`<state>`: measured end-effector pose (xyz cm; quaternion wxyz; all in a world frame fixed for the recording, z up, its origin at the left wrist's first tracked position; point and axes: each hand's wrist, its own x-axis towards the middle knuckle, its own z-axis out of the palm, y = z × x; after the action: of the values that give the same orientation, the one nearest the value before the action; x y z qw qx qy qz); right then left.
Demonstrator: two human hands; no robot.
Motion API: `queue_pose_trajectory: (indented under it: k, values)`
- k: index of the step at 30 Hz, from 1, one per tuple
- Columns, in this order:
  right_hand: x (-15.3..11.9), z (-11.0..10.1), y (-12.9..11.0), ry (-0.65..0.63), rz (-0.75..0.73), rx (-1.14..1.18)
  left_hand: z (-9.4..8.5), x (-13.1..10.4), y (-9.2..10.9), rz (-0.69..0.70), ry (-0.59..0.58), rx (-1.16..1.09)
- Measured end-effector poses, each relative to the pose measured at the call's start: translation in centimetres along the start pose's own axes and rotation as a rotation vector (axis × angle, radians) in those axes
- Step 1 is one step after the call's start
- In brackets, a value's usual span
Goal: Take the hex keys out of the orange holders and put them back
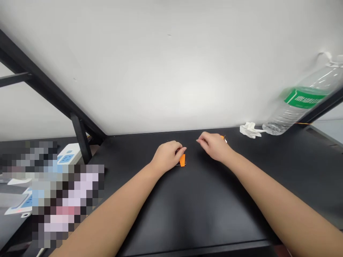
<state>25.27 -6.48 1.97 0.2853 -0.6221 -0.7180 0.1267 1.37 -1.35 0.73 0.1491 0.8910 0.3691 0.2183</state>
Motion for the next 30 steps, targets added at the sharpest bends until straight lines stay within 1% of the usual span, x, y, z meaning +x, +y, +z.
queue_pose_trajectory:
  k: [2,4,7,9,11,13,15,17,18,19,21,23,24,26,27,28,30]
  values:
    - [0.1,0.7,0.0,-0.156,-0.051,-0.198,-0.6,-0.1,-0.2,0.047,-0.076,-0.068]
    - [0.4,1.4,-0.3,-0.25,-0.074,-0.314,-1.3,-0.2,-0.4,0.124,-0.188,-0.119]
    - [0.6,2.0,-0.8,-0.265,-0.078,-0.372,-2.2,-0.2,-0.3,0.171,-0.32,-0.087]
    - [0.5,2.0,-0.9,-0.247,-0.086,-0.344,-2.5,-0.2,-0.1,0.164,-0.357,-0.053]
    - [0.2,1.6,-1.0,-0.227,-0.089,-0.323,-2.5,-0.2,0.1,0.157,-0.359,-0.049]
    - [-0.2,1.2,-1.1,-0.184,-0.074,-0.334,-2.2,-0.3,0.1,0.168,-0.332,-0.065]
    - [-0.6,0.8,-1.4,-0.106,-0.048,-0.339,-1.8,-0.4,-0.1,0.191,-0.268,-0.098]
    - [-0.9,0.7,-1.7,-0.041,-0.037,-0.262,-1.2,-0.5,-0.3,0.2,-0.164,-0.145]
    - [-1.1,0.8,-1.9,-0.047,-0.041,-0.177,-1.0,-0.6,-0.4,0.202,-0.101,-0.17]
    - [-1.2,0.9,-2.2,-0.081,-0.052,-0.071,-0.8,-0.6,-0.5,0.208,-0.035,-0.194]
    - [-1.4,1.3,-2.7,-0.196,-0.069,0.166,-0.4,-0.6,-0.5,0.24,0.082,-0.229]
    - [-1.6,1.7,-3.2,-0.285,-0.039,0.367,-0.3,-0.6,-0.5,0.276,0.173,-0.246]
    - [-1.6,1.8,-3.4,-0.305,-0.005,0.443,-0.2,-0.6,-0.4,0.284,0.207,-0.246]
    - [-1.7,1.9,-3.7,-0.321,0.076,0.547,-0.2,-0.6,-0.3,0.28,0.238,-0.238]
    - [-1.8,1.9,-3.7,-0.322,0.103,0.572,-0.3,-0.6,-0.2,0.273,0.234,-0.237]
    - [-1.8,2.0,-3.7,-0.32,0.115,0.58,-0.3,-0.6,-0.1,0.264,0.216,-0.241]
    - [-1.8,2.0,-3.6,-0.315,0.088,0.554,-0.3,-0.6,0.0,0.245,0.156,-0.256]
